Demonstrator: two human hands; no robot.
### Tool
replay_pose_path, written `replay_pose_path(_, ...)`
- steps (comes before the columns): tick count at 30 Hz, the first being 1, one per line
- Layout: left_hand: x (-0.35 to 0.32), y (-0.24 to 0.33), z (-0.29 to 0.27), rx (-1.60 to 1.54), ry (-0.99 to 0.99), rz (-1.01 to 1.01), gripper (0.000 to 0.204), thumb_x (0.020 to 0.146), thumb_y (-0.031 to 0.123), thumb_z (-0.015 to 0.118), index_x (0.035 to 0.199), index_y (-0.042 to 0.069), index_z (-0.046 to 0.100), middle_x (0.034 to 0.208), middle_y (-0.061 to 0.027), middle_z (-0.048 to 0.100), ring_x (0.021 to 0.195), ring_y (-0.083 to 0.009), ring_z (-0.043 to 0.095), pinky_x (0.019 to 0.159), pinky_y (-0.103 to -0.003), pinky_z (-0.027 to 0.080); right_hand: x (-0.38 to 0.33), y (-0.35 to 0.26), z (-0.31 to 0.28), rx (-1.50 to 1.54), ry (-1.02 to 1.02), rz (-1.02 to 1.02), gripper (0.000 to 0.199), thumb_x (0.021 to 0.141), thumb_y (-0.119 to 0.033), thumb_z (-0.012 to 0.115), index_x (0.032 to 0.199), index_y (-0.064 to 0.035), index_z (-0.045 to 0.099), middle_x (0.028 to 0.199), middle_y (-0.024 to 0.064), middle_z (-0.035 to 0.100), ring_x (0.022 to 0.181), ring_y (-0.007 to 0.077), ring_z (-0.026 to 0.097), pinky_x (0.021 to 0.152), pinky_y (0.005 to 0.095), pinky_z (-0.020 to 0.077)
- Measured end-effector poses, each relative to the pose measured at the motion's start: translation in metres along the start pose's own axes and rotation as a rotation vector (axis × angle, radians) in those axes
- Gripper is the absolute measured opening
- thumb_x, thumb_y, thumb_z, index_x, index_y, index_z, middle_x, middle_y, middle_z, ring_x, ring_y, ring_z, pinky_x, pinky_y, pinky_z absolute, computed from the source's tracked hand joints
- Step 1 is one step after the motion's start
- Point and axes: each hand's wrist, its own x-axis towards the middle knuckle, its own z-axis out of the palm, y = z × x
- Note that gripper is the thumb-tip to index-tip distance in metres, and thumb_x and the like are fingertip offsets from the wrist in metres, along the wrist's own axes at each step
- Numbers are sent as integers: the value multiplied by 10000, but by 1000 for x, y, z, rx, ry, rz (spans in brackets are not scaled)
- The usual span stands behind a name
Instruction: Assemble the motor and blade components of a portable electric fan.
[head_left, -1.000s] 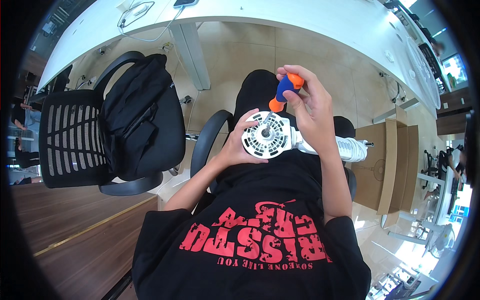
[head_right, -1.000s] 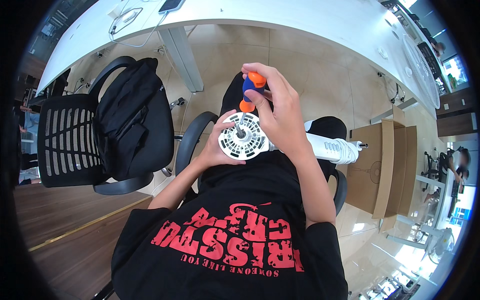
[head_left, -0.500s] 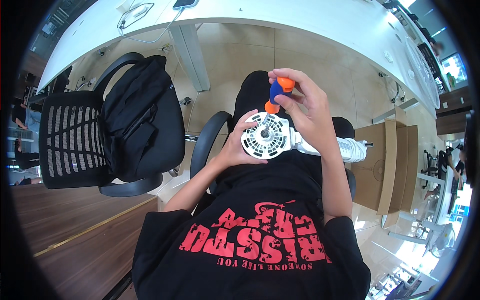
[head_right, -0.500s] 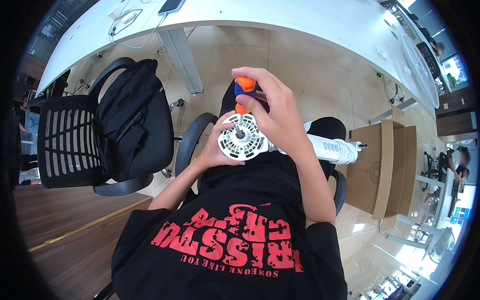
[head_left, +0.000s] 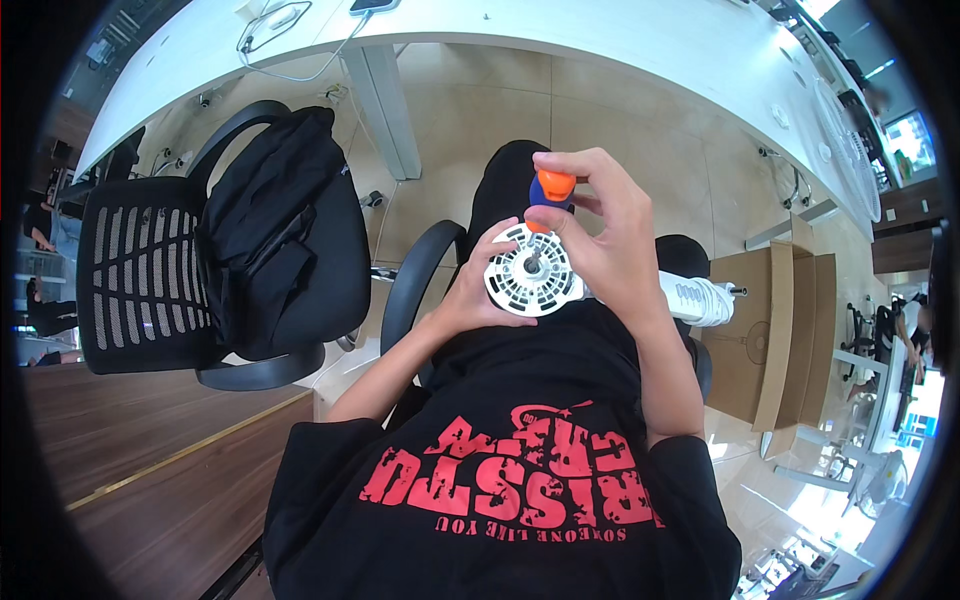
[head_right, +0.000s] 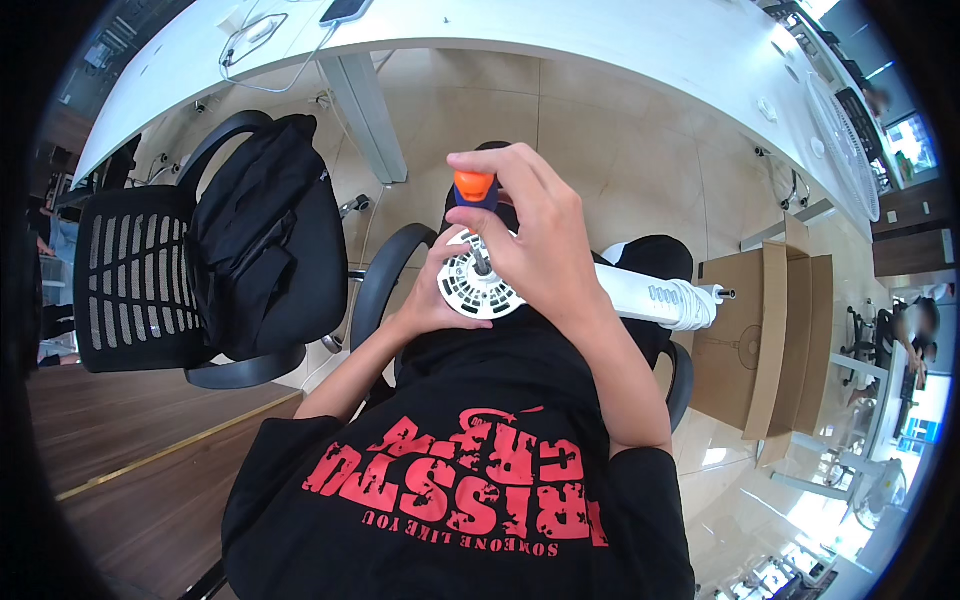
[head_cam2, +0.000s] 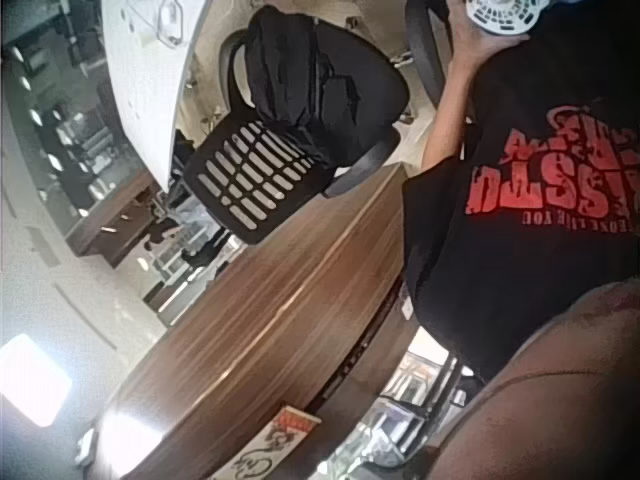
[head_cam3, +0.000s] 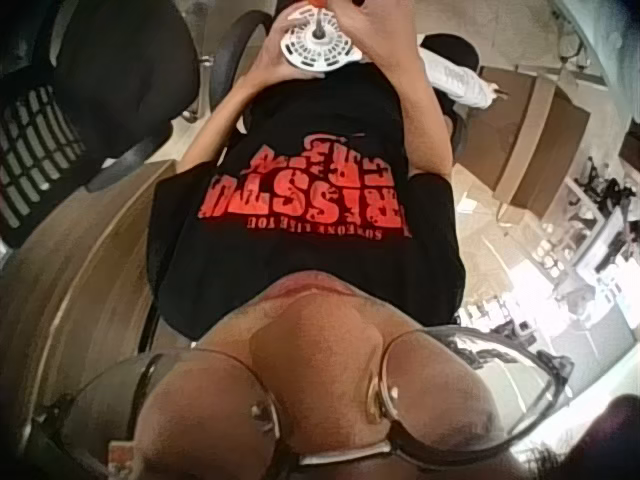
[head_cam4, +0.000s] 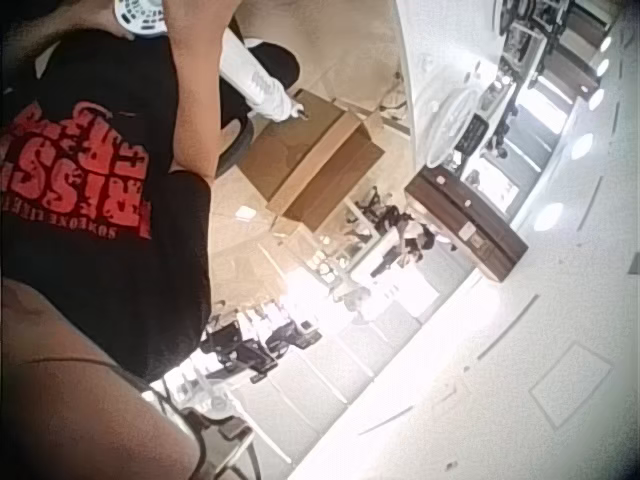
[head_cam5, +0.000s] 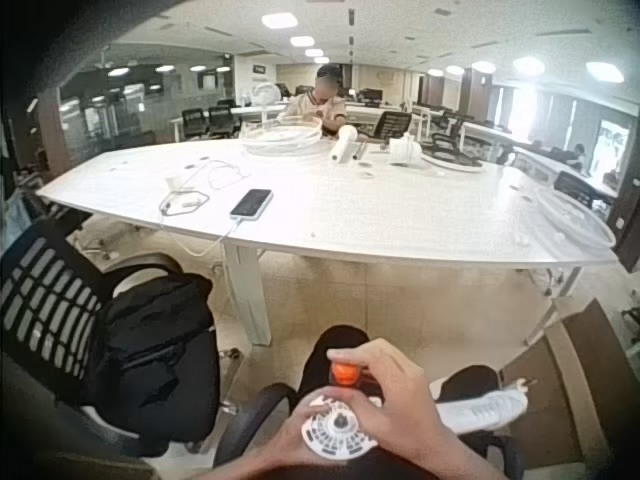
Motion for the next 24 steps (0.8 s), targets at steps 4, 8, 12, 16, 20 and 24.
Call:
replay_pose_path(4,0,-5,-1,21,12,35,1164,566,299,1079,1520,172,425,1644,-315,328,1546,-484,374,1237,-541,388,-1,0,2,-13,22,-27,426,835,16,822,1237,-55,701,1093,134,685,941,300,710,836,374,614)
replay_pose_path(8,3,-1,-1,34,10,63,1170,576,330,1071,1528,196,404,1622,-338,366,1537,-503,386,1227,-549,399,2,-8,-6,44,-14,31,448,840,9,823,1265,-49,694,1143,128,678,1023,277,710,891,371,627)
replay_pose_path(12,4,6,-2,45,7,63,1132,587,329,1065,1507,201,418,1609,-330,396,1528,-489,413,1211,-536,425,9,-15,-23,51,-92,86,451,849,24,821,1275,-30,681,1172,111,674,1078,235,708,928,369,631)
replay_pose_path(16,4,6,-3,21,2,38,1123,595,301,1061,1506,198,412,1598,-320,407,1535,-486,403,1215,-537,422,24,-35,-42,159,55,51,380,901,3,811,1253,-35,673,1189,75,679,1144,203,688,946,366,613)
replay_pose_path(20,0,5,-2,19,3,7,1124,588,281,1066,1501,190,418,1622,-322,365,1534,-482,401,1218,-531,420,35,-60,-38,176,167,-293,360,963,-5,724,1305,2,612,1214,131,650,1084,223,681,966,371,560)
replay_pose_path(24,4,9,-3,-10,-22,3,1126,589,241,1070,1505,172,419,1660,-318,298,1538,-451,404,1213,-502,428,37,-113,-42,968,-374,-192,393,977,-239,682,1278,6,622,1138,230,664,753,244,632,761,393,578)
